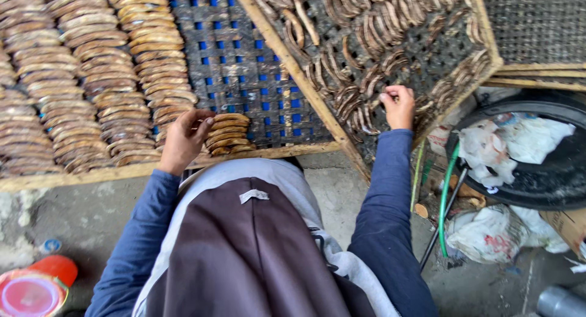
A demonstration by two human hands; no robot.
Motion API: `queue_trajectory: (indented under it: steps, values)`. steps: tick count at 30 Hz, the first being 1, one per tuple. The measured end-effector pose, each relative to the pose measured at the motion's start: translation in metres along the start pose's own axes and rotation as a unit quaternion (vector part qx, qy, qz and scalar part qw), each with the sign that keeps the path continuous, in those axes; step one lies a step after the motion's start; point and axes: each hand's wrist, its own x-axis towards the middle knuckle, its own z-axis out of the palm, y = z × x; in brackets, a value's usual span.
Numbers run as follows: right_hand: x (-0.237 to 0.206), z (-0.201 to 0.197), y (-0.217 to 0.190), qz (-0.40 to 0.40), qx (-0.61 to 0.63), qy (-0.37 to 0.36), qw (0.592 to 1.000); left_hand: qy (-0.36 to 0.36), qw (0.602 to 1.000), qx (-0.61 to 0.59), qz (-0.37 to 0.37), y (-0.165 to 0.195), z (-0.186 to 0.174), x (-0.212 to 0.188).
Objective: The person picks up dried banana slices from bamboo drying trays and places them one at a time into neat rows on the trays, occasionally turning or repositioning pieces to fill gaps in the arrangement.
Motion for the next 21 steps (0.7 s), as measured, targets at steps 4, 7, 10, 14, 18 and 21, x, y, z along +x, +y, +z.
queue_trajectory:
  steps: [4,7,10,14,18,21]
  values:
    - [0.004,-0.003,0.001,-0.076,-0.043,0.046,0.995,0.009,0.999,-0.037,-0.017,-0.007,-0.001,0.002]
    - [0.008,-0.005,-0.033,0.05,0.093,0.076,0.992,0.005,0.998,-0.054,-0.039,-0.007,0.001,0.002]
    - [-0.005,-0.008,-0.096,0.1,0.207,-0.039,0.972,-0.01,1.0,0.029,0.001,-0.003,0.005,0.002]
    - [-0.055,0.057,-0.194,0.032,0.143,-0.396,0.906,-0.074,0.985,0.144,0.062,0.003,0.022,0.0]
    - [-0.101,0.133,-0.242,-0.079,0.075,-0.443,0.89,-0.148,0.949,0.213,0.179,0.001,0.042,-0.002]
    - [-0.116,0.15,-0.244,-0.12,0.043,-0.399,0.908,-0.192,0.926,0.247,0.212,-0.006,0.052,0.003]
